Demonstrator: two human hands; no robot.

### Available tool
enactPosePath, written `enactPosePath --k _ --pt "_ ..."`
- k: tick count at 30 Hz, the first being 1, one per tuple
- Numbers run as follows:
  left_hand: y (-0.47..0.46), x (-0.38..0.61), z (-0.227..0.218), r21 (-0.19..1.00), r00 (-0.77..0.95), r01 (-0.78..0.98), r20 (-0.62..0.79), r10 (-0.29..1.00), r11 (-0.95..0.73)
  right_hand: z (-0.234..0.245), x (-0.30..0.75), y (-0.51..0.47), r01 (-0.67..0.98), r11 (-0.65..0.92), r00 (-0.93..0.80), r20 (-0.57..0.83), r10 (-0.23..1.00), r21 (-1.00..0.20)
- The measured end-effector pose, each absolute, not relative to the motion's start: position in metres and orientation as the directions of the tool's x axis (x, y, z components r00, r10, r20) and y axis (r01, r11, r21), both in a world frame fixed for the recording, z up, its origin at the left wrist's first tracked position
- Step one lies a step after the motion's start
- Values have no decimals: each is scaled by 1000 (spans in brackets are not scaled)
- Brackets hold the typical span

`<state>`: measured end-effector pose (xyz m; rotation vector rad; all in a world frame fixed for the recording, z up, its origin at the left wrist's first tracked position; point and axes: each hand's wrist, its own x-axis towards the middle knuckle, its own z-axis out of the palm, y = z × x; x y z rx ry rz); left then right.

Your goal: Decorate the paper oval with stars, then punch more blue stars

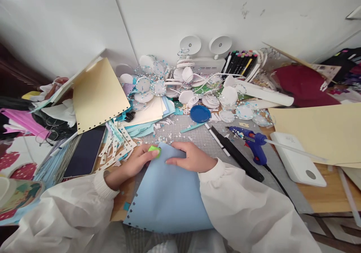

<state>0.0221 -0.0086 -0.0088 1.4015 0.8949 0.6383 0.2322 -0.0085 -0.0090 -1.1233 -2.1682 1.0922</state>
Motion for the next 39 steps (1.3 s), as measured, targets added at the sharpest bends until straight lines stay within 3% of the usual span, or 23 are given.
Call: enactPosePath --k 7,16,21,24,28,33,36,39 --pt "0 20 -19 897 582 -253 -158 798 362 22 248 -11 518 352 -441 109 891 -780" --pt "5 18 -13 785 614 -421 -123 780 455 50 273 -69 659 405 -169 399 901 -634" --pt "3 21 -16 740 636 -482 -74 768 470 60 265 -103 479 550 -479 321 817 -684" --pt "0 24 -17 735 663 -481 -51 747 477 46 247 -101 503 556 -530 271 803 -662" --pt "-4 26 -14 753 664 -496 7 748 433 21 228 -79 556 589 -521 306 797 -587" --pt "-4 20 -7 756 648 -520 46 760 398 26 243 -65 821 365 -202 374 905 -439" --pt "-4 16 -5 775 668 -481 20 744 411 32 261 -74 851 188 68 459 886 -490" --pt "-6 13 -6 870 613 -357 -56 788 340 23 266 -89 817 91 205 435 877 -569"
